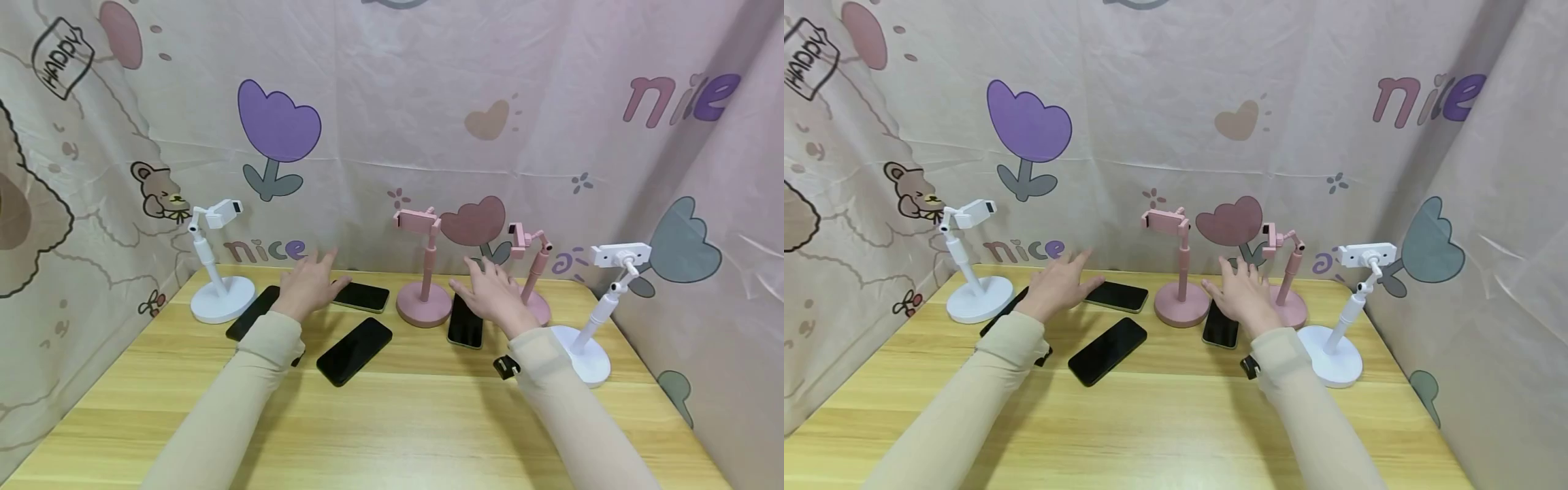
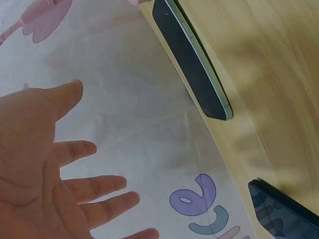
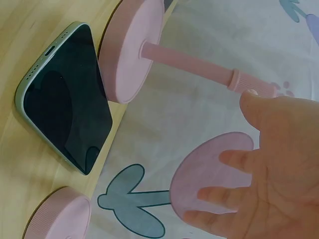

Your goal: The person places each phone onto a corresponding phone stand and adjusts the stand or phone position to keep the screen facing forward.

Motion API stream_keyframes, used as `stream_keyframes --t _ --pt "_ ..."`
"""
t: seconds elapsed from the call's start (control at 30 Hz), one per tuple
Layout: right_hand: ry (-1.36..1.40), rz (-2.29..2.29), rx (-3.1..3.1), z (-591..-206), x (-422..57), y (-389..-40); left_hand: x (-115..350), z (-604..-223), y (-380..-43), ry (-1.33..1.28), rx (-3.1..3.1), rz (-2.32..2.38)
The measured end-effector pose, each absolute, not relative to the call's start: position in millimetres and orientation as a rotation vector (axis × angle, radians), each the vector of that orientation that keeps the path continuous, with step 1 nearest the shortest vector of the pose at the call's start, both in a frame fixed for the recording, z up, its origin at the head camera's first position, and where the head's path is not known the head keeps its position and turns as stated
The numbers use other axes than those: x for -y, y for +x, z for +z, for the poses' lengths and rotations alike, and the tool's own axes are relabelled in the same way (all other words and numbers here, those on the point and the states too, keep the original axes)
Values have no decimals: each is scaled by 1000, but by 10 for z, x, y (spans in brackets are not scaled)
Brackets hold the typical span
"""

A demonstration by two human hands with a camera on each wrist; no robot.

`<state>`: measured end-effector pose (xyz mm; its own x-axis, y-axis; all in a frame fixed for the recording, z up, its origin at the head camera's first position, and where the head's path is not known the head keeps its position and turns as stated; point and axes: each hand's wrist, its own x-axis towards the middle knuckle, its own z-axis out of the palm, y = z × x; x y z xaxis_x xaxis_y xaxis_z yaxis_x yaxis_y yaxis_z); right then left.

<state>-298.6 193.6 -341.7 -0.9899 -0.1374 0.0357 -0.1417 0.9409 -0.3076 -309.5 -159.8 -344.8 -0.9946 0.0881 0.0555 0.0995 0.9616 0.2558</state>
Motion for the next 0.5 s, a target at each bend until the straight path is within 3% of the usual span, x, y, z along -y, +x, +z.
stream_keyframes --t 0.5 --pt "312 512 2976 -3356 -2040 -2774 1491 -3492 -2988 -320 2945 -372"
